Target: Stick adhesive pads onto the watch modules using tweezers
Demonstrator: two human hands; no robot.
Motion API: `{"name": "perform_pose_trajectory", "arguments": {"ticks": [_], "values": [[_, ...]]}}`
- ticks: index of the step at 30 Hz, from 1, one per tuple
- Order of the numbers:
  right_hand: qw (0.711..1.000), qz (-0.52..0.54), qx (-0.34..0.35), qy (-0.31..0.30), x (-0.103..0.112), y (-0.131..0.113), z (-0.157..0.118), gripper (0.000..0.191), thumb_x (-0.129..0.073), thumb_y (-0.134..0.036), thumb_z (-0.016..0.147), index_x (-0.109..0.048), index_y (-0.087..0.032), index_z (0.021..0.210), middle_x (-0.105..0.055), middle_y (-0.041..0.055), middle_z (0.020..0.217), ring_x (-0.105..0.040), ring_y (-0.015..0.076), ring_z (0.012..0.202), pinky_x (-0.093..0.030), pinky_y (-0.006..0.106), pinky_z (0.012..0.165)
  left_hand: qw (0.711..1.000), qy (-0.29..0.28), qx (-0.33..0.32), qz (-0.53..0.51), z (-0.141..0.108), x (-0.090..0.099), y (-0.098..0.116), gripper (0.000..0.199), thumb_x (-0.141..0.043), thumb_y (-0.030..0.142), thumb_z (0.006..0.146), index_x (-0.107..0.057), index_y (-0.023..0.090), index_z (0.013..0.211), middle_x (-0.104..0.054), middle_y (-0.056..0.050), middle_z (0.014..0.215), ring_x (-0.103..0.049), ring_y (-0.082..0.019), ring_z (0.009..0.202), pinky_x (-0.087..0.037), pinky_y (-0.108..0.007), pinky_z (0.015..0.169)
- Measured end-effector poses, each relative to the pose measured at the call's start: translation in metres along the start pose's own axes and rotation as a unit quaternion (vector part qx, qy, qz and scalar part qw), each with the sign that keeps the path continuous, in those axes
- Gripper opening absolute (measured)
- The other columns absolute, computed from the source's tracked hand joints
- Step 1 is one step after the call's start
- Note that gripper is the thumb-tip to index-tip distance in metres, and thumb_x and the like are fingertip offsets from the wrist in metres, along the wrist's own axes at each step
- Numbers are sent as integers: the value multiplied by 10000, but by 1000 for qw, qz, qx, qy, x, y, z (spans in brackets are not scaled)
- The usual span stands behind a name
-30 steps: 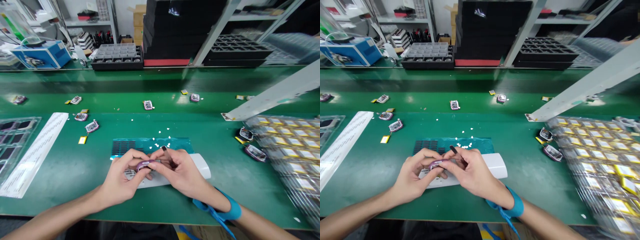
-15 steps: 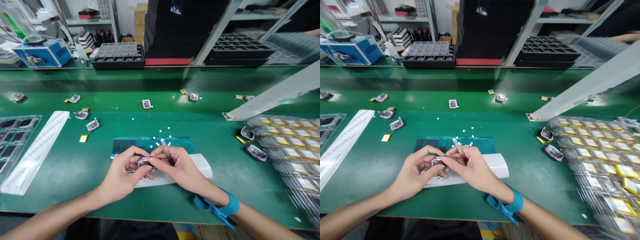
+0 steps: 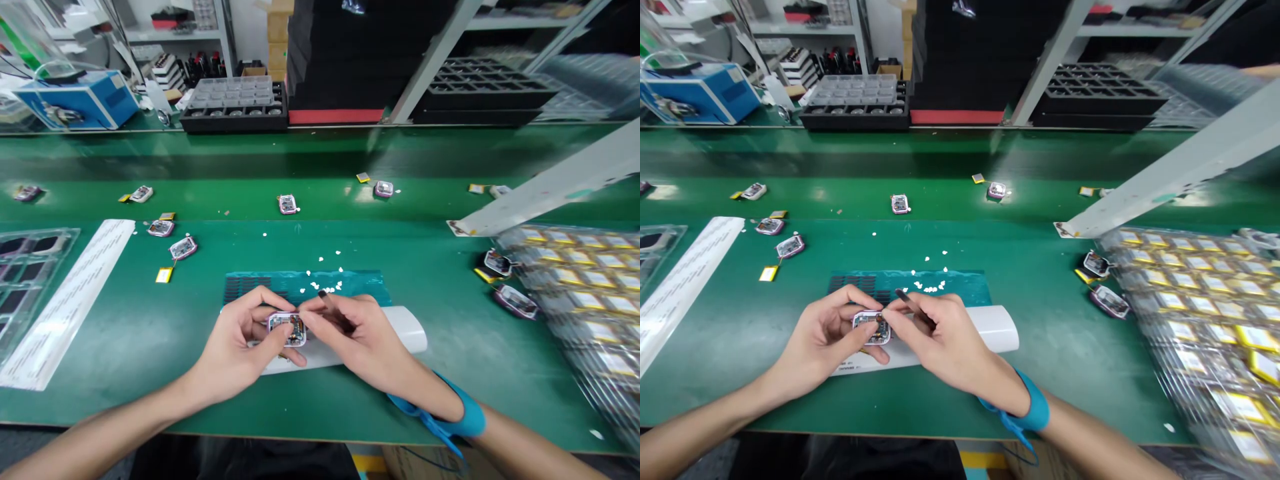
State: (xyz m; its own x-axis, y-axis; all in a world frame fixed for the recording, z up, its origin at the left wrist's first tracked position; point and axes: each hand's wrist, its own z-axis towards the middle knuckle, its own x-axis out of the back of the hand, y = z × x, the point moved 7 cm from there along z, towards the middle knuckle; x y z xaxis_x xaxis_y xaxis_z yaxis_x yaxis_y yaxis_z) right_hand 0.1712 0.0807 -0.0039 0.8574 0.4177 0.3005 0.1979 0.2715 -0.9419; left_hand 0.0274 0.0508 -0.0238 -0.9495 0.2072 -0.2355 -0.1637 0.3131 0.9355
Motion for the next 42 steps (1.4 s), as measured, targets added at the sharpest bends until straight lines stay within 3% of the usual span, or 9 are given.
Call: {"name": "perform_pose_trajectory", "arguments": {"ticks": [3, 5, 9, 15, 19, 24, 28, 33, 42], "values": [[992, -83, 83, 46, 5, -9, -4, 80, -668, -233, 972, -725, -178, 973, -762, -13, 795, -506, 70, 456, -405, 210, 421, 999, 9, -14, 38, 0, 0, 1, 207, -743, 292, 895, -602, 154, 958, -757, -23, 834, -796, -195, 647, -612, -198, 587], [972, -165, 162, 52, 3, -18, -10, 95, -633, -164, 988, -704, -182, 1048, -801, 28, 980, -708, 110, 663, -554, 206, 588, 995, 20, -32, 88, -2, 0, 2, 155, -718, 252, 897, -606, 163, 955, -769, -30, 840, -797, -191, 654, -601, -191, 568], [931, -276, 238, 34, -4, -23, -18, 153, -534, -121, 1028, -664, -168, 1094, -797, 60, 1064, -779, 148, 858, -612, 218, 704, 987, 34, -56, 144, -3, -1, 1, 127, -710, 206, 876, -609, 179, 949, -783, -24, 830, -799, -188, 677, -607, -193, 579], [956, -130, 253, 76, 15, -28, -17, 280, -414, -244, 1087, -689, -191, 1075, -779, 69, 999, -757, 183, 908, -607, 291, 722, 997, 32, -47, 51, 3, 3, 16, 150, -741, 260, 885, -636, 154, 901, -786, -27, 789, -761, -170, 569, -627, -247, 586], [978, -85, 153, 115, 29, -20, -7, 488, -353, -346, 1115, -706, -192, 816, -676, 24, 677, -646, 151, 601, -526, 308, 615, 984, 70, -99, 132, -18, 21, 35, 59, -712, 213, 930, -682, 163, 935, -814, -36, 894, -740, -125, 575, -604, -230, 609], [1000, 1, 13, -18, 13, -1, 8, 494, -507, -409, 1077, -717, -185, 690, -765, 26, 732, -718, 130, 651, -548, 233, 639, 913, 55, -202, 349, -57, 26, 23, 176, -628, 91, 970, -681, 232, 1061, -803, -20, 1102, -727, -168, 1119, -556, -289, 981], [992, 31, -57, -111, 1, 17, 10, 454, -616, -455, 1019, -759, -191, 679, -785, 22, 742, -744, 138, 676, -569, 207, 630, 883, -6, -221, 415, -61, 17, -3, 250, -591, 46, 976, -609, 230, 1145, -779, -38, 1197, -682, -180, 1220, -495, -363, 1097], [970, 85, -130, -189, -8, 34, 9, 379, -686, -471, 972, -807, -193, 744, -793, 25, 757, -761, 145, 674, -614, 203, 628, 881, -12, -212, 422, -54, 18, -9, 238, -588, 40, 975, -576, 224, 1126, -781, -53, 1150, -698, -209, 1187, -518, -418, 1058], [945, 155, -163, -236, -11, 40, 13, 373, -714, -508, 945, -830, -184, 800, -803, 58, 811, -769, 145, 682, -635, 192, 642, 880, -18, -208, 426, -53, 20, -8, 223, -597, 47, 976, -572, 217, 1119, -788, -63, 1131, -704, -222, 1189, -532, -447, 1039]]}}
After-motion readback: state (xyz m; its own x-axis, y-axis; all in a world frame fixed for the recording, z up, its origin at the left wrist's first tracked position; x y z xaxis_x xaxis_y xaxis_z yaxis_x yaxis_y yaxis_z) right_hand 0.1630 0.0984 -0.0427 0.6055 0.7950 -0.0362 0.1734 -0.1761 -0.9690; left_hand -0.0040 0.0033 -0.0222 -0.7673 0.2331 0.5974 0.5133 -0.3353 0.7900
